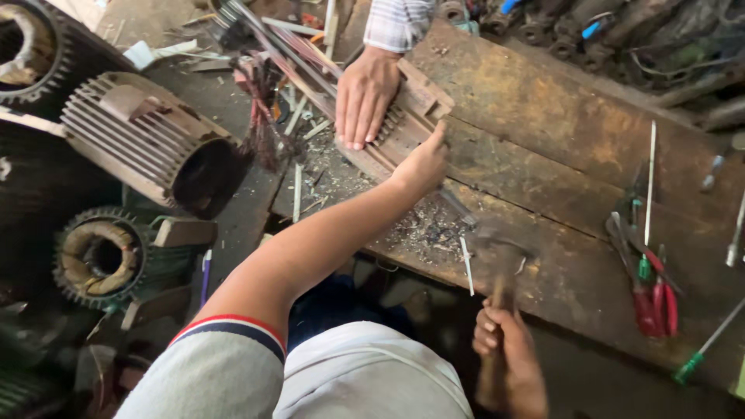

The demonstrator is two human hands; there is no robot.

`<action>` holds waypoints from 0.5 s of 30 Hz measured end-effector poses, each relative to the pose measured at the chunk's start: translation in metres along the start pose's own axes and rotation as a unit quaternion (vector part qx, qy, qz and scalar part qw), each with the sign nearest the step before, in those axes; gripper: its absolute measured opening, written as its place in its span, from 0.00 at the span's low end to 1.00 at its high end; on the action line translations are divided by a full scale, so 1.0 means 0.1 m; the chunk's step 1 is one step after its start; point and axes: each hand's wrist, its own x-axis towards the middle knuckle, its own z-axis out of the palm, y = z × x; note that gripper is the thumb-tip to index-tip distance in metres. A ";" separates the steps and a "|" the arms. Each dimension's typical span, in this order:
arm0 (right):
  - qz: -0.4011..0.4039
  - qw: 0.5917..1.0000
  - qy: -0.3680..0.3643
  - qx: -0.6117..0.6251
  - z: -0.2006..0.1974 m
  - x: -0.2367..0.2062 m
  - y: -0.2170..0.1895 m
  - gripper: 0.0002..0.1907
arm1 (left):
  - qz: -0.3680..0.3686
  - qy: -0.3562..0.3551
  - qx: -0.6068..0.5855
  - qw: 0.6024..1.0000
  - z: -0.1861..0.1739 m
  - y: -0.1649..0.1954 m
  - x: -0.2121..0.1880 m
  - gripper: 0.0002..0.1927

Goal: The person removes copper windings from a motor stator using pliers and a screwdriver. They also use a hammer and a metal rod to tap the stator housing. The removed copper wires are placed on the workbench.

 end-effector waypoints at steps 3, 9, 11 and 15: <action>0.032 0.988 0.058 -0.141 0.36 -0.26 -0.07 0.15 | 0.007 -0.036 0.050 0.998 -0.07 0.01 0.02 0.19; -0.049 0.889 0.190 -0.414 0.27 -0.26 -0.10 0.17 | -0.005 -0.035 -0.020 0.999 -0.07 0.01 -0.03 0.17; -0.098 0.767 0.265 -0.576 0.01 -0.17 -0.20 0.20 | -0.010 -0.028 -0.021 0.999 -0.06 0.02 -0.05 0.17; -0.194 0.520 0.334 -0.762 -0.56 -0.07 -0.40 0.29 | -0.057 0.043 -0.071 0.995 -0.22 0.03 -0.14 0.13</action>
